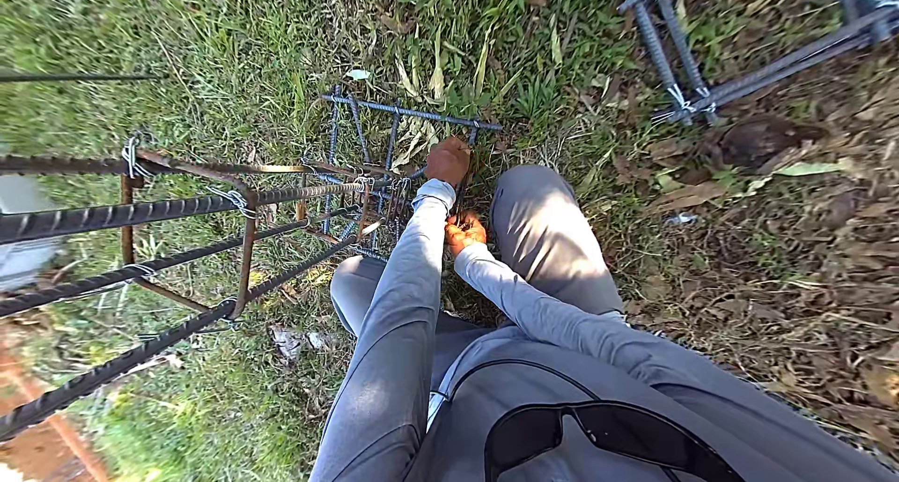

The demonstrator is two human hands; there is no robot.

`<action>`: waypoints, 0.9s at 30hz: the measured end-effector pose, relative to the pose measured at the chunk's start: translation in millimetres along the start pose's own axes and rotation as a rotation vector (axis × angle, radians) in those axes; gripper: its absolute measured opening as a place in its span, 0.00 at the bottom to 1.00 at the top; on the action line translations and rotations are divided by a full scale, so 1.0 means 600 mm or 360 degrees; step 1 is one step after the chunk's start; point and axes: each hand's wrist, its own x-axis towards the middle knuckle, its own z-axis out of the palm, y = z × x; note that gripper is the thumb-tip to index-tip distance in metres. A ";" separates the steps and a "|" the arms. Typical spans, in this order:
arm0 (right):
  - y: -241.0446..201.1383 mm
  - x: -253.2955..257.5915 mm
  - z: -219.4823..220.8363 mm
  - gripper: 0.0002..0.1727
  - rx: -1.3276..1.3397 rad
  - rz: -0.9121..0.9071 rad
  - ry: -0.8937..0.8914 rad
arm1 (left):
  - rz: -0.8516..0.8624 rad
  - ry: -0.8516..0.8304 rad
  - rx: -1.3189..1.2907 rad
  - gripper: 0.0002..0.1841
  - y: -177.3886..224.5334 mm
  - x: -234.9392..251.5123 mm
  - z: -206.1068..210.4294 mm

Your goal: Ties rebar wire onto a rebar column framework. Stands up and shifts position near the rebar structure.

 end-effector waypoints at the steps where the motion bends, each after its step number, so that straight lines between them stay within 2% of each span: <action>1: 0.001 -0.001 -0.001 0.14 0.0007 0.0001 -0.0006 | -0.0043 0.0025 -0.0022 0.15 -0.001 0.002 -0.001; 4: 0.007 0.002 -0.006 0.16 0.0014 -0.0010 -0.0019 | -0.0143 0.0038 -0.0001 0.22 -0.005 0.008 -0.008; 8: -0.002 -0.002 -0.005 0.17 0.0072 0.0067 -0.0073 | -0.0095 0.0038 -0.0001 0.18 -0.021 0.018 -0.012; 15: 0.023 0.018 -0.007 0.14 0.0168 0.0067 -0.0076 | 0.0113 0.0028 -0.0063 0.15 -0.055 0.038 -0.008; 23: 0.013 0.012 -0.009 0.16 0.0125 0.0049 -0.0113 | 0.0087 0.0040 -0.0046 0.15 -0.059 0.043 0.000; 27: 0.010 0.012 -0.018 0.15 0.0142 0.0056 -0.0222 | 0.0124 0.0088 -0.0072 0.15 -0.064 0.043 0.005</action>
